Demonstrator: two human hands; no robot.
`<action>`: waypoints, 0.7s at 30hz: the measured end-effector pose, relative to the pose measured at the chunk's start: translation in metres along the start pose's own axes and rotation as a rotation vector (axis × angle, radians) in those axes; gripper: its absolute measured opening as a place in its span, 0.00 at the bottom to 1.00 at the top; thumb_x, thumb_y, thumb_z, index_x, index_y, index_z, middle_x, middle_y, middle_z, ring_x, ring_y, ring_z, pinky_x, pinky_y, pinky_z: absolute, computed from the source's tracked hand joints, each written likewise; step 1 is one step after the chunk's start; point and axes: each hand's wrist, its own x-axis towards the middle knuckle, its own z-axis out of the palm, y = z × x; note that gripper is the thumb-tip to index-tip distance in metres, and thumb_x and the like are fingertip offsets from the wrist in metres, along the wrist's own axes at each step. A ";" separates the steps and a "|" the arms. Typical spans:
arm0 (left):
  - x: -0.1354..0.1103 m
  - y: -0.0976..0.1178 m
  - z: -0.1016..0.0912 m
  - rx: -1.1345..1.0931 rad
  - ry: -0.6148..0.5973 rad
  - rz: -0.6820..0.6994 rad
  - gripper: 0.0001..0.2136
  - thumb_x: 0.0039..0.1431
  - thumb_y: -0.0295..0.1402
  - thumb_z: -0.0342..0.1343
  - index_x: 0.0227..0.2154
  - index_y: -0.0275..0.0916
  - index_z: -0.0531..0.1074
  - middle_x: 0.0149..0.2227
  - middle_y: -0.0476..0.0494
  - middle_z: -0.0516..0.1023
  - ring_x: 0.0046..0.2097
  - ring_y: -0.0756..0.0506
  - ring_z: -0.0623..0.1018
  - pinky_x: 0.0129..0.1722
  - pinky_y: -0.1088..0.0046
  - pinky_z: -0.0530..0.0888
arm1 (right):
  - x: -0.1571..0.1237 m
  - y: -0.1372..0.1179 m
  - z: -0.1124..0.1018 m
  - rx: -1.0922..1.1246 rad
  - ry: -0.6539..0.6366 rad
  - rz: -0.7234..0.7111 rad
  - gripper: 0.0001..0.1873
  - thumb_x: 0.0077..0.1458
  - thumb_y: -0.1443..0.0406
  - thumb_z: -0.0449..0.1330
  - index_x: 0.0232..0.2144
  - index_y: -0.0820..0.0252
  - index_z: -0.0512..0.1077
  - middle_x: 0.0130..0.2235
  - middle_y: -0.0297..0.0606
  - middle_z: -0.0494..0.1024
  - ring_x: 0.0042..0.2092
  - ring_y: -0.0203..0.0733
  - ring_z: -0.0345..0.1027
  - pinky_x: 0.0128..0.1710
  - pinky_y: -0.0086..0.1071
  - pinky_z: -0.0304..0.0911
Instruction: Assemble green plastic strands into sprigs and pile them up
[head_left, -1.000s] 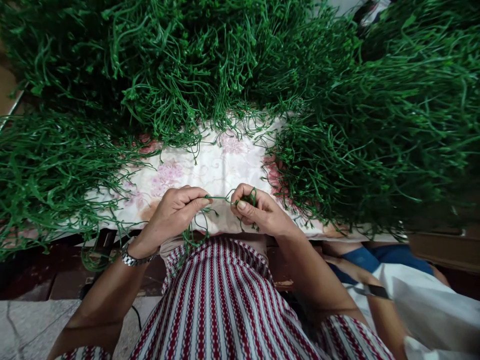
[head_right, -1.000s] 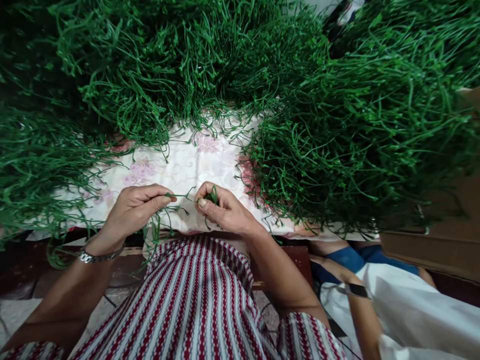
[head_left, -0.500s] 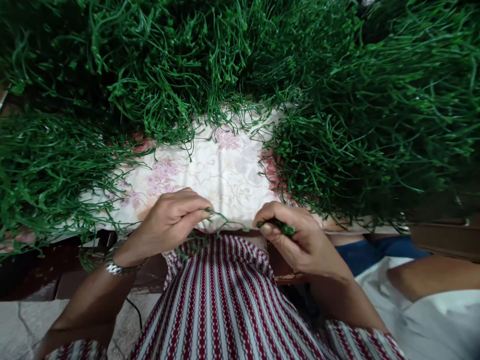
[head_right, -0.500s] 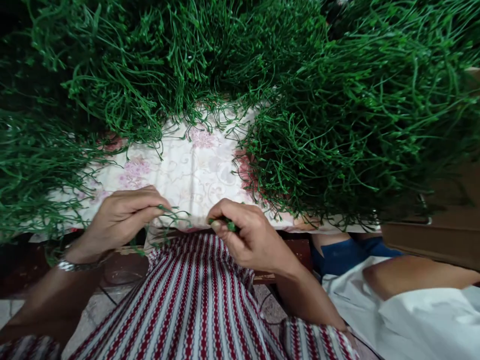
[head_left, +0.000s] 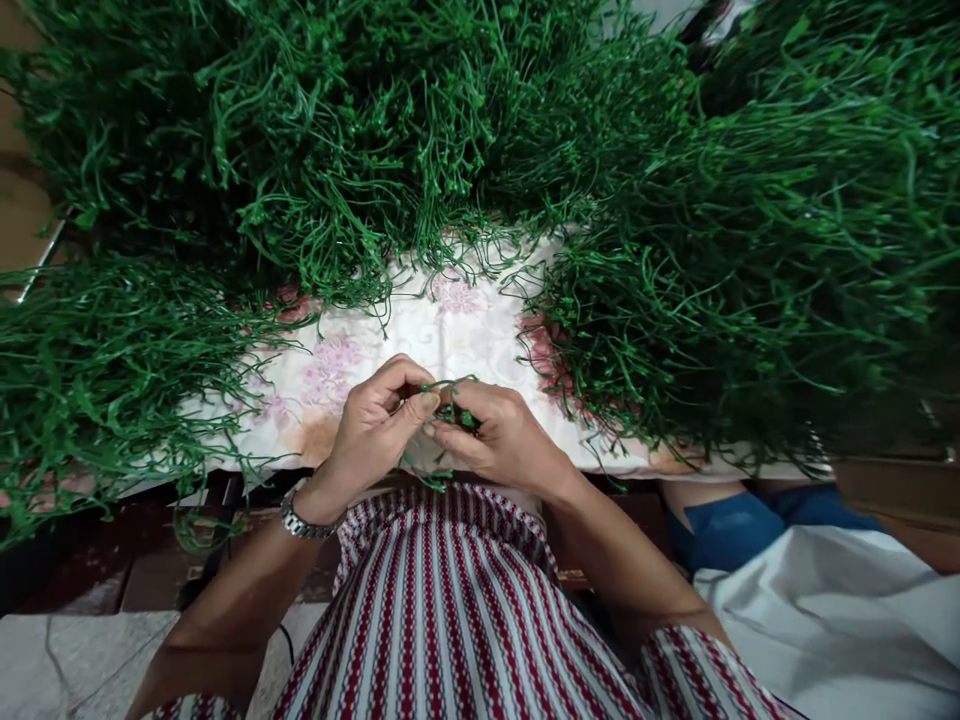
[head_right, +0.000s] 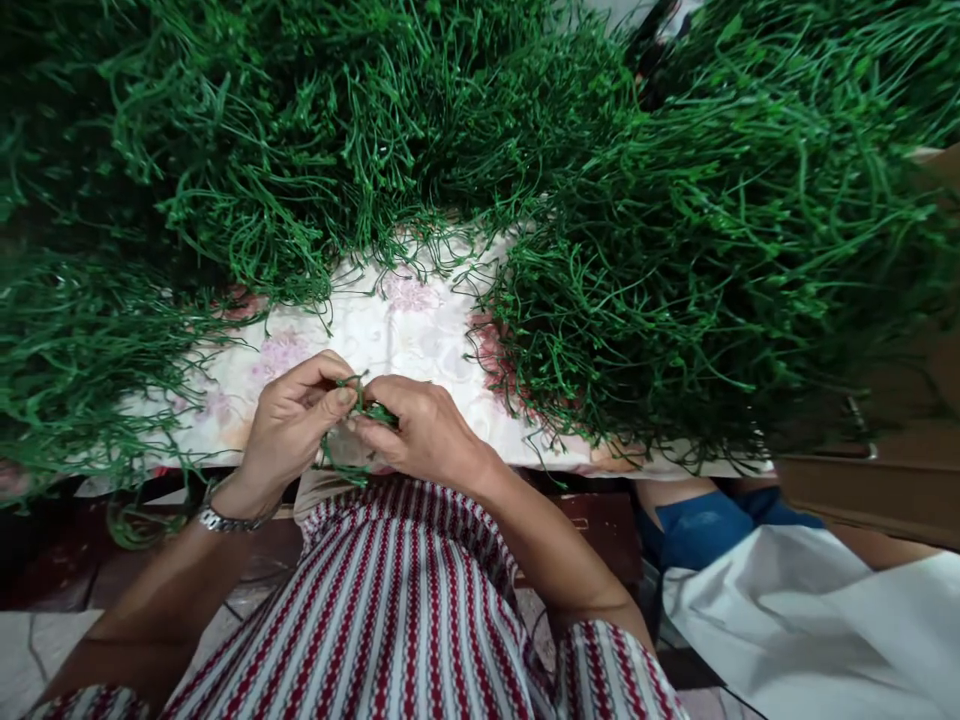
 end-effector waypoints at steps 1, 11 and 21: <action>0.000 -0.001 0.000 -0.019 0.007 0.009 0.07 0.53 0.36 0.57 0.26 0.37 0.69 0.26 0.50 0.66 0.28 0.52 0.66 0.27 0.79 0.63 | 0.000 0.002 0.003 0.003 0.005 -0.003 0.06 0.55 0.65 0.56 0.31 0.64 0.70 0.28 0.32 0.70 0.29 0.31 0.60 0.31 0.25 0.55; -0.007 0.001 -0.011 0.108 -0.132 -0.119 0.04 0.50 0.29 0.56 0.31 0.36 0.70 0.29 0.48 0.71 0.32 0.50 0.70 0.33 0.76 0.66 | -0.004 0.013 0.009 0.208 0.077 0.034 0.06 0.55 0.65 0.56 0.31 0.63 0.70 0.28 0.34 0.70 0.30 0.32 0.63 0.31 0.25 0.57; -0.009 0.004 -0.013 0.196 -0.191 -0.102 0.03 0.54 0.30 0.54 0.28 0.36 0.69 0.26 0.51 0.68 0.30 0.52 0.67 0.30 0.77 0.63 | -0.003 0.012 0.008 0.238 0.003 0.038 0.08 0.57 0.64 0.55 0.30 0.64 0.68 0.27 0.32 0.67 0.29 0.30 0.60 0.30 0.24 0.56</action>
